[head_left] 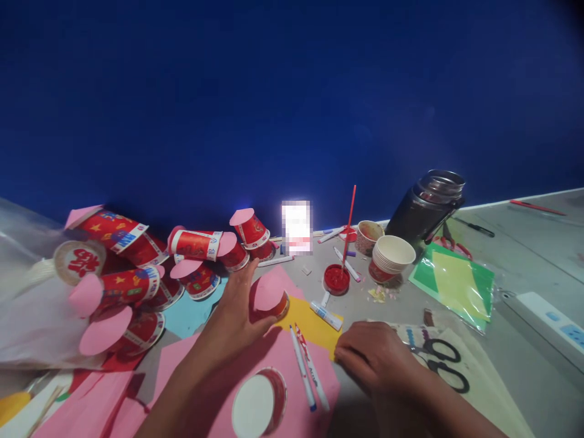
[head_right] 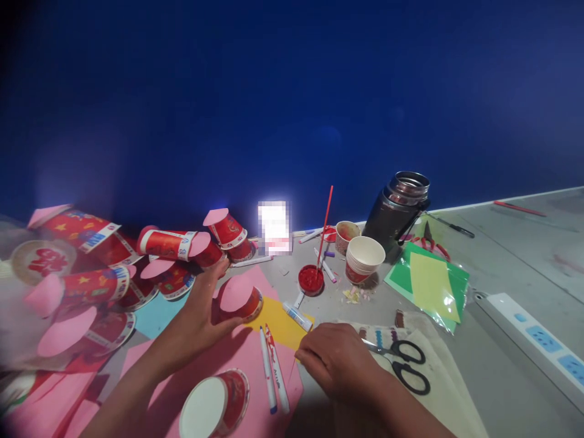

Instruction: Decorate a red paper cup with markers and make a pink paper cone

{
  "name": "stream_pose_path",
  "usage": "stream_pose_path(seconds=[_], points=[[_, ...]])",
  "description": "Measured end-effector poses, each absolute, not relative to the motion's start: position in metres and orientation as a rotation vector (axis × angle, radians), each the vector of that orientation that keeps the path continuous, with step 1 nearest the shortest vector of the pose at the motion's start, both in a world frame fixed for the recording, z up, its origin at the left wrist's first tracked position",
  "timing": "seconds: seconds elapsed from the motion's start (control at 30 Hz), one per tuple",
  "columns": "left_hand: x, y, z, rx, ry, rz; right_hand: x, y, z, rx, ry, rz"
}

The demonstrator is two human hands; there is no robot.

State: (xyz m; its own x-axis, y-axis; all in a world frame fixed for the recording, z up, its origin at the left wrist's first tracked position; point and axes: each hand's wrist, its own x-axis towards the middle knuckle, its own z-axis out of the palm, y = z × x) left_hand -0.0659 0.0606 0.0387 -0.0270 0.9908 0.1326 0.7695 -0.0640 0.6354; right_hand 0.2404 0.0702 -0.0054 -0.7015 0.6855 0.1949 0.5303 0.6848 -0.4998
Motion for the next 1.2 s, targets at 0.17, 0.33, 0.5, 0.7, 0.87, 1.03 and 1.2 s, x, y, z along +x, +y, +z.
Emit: stream_pose_path(seconds=[0.17, 0.33, 0.5, 0.7, 0.87, 1.03, 1.2], points=[[-0.084, 0.055, 0.051, 1.643, 1.866, 0.989, 0.24, 0.07, -0.008, -0.92, -2.472, 0.604], [-0.094, 0.05, 0.05, 1.469, 1.974, 1.051, 0.24, 0.069, -0.008, -0.877, -2.443, 0.596], [-0.098, 0.04, 0.043, 1.713, 2.057, 0.771, 0.241, 0.071, -0.01, -0.858, -2.492, 0.557], [-0.102, 0.031, 0.02, 1.78, 2.126, 0.352, 0.243, 0.072, -0.005, -0.909, -2.528, 0.61], [-0.108, 0.029, 0.012, 1.735, 2.222, 0.317, 0.249, 0.074, -0.002, -0.966, -2.427, 0.607], [-0.104, 0.027, 0.023, 1.733, 2.191, 0.246, 0.255, 0.079, 0.0, -1.079, -2.266, 0.519], [-0.099, 0.028, 0.027, 1.762, 2.234, 0.209, 0.258, 0.085, 0.005, -1.314, -2.047, 0.449]])
